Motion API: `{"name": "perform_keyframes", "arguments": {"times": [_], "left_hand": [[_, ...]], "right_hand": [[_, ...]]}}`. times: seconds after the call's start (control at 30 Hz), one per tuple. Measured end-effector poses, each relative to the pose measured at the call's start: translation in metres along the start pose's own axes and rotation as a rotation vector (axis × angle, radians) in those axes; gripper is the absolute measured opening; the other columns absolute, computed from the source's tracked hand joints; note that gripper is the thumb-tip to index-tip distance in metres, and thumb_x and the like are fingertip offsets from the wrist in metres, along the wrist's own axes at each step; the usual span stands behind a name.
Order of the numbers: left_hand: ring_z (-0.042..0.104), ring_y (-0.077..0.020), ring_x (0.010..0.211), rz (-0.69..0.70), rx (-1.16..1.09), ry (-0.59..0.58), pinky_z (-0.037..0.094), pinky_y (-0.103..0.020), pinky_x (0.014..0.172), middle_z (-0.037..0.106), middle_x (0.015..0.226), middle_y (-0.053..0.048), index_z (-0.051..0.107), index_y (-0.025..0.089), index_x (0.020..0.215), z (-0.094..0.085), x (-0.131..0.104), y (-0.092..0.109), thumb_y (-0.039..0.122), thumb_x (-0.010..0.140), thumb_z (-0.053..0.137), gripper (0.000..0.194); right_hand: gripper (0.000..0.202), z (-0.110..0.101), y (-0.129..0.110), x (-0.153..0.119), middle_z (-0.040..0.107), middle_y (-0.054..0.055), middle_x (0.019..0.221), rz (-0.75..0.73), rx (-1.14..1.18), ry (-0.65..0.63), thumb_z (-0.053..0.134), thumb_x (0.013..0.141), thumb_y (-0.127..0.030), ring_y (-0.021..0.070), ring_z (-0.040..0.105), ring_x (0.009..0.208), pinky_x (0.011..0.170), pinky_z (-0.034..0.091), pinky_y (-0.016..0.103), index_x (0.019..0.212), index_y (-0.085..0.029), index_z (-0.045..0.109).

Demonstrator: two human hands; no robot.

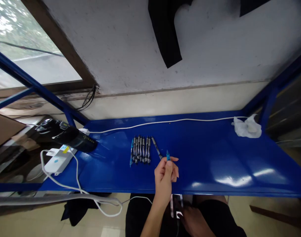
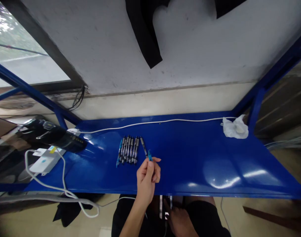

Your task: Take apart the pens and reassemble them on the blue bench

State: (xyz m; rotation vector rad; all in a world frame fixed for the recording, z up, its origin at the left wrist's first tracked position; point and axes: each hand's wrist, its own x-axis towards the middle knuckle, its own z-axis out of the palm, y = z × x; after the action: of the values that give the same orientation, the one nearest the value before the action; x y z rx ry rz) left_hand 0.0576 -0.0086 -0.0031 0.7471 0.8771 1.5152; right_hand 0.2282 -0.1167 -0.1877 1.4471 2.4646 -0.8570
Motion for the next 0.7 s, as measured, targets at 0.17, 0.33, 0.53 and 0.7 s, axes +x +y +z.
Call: {"name": "perform_keyframes", "arguments": {"times": [0.17,0.33,0.53,0.7], "left_hand": [[0.03,-0.0066,0.05,0.034,-0.071,0.029,0.027,-0.019,0.048,0.058,0.064,0.005,0.059,0.022,0.109,0.002,0.0,0.0,0.044,0.112,0.06,0.022],[0.029,-0.0063,0.051,0.003,-0.1,0.021,0.026,-0.018,0.047,0.057,0.067,0.004,0.057,0.022,0.101,0.004,0.001,0.002,0.048,0.109,0.063,0.028],[0.03,-0.0063,0.052,-0.015,-0.1,0.03,0.027,-0.019,0.048,0.053,0.067,0.005,0.061,0.021,0.101,0.005,0.001,0.005,0.05,0.108,0.065,0.03],[0.032,-0.0067,0.053,-0.039,-0.084,0.029,0.028,-0.02,0.049,0.052,0.068,0.004,0.064,0.02,0.103,0.003,0.001,0.004,0.052,0.109,0.062,0.033]], "right_hand": [[0.058,0.003,0.0,0.0,0.086,0.011,0.104,-0.019,0.047,0.039,0.059,0.093,-0.014,0.0276,0.083,0.094,0.078,0.058,0.028,0.148,-0.028,0.07],[0.059,0.004,0.0,-0.001,0.086,0.01,0.107,-0.035,-0.001,0.008,0.058,0.091,-0.011,0.0287,0.083,0.094,0.078,0.057,0.029,0.144,-0.031,0.072],[0.046,0.016,0.009,-0.007,0.085,0.013,0.109,-0.044,-0.065,-0.004,0.054,0.096,-0.008,0.0319,0.083,0.098,0.082,0.058,0.034,0.131,-0.024,0.079],[0.033,0.014,0.011,-0.011,0.084,0.014,0.1,-0.002,-0.087,0.064,0.052,0.103,-0.01,0.0308,0.083,0.091,0.079,0.058,0.033,0.11,-0.018,0.083]]}}
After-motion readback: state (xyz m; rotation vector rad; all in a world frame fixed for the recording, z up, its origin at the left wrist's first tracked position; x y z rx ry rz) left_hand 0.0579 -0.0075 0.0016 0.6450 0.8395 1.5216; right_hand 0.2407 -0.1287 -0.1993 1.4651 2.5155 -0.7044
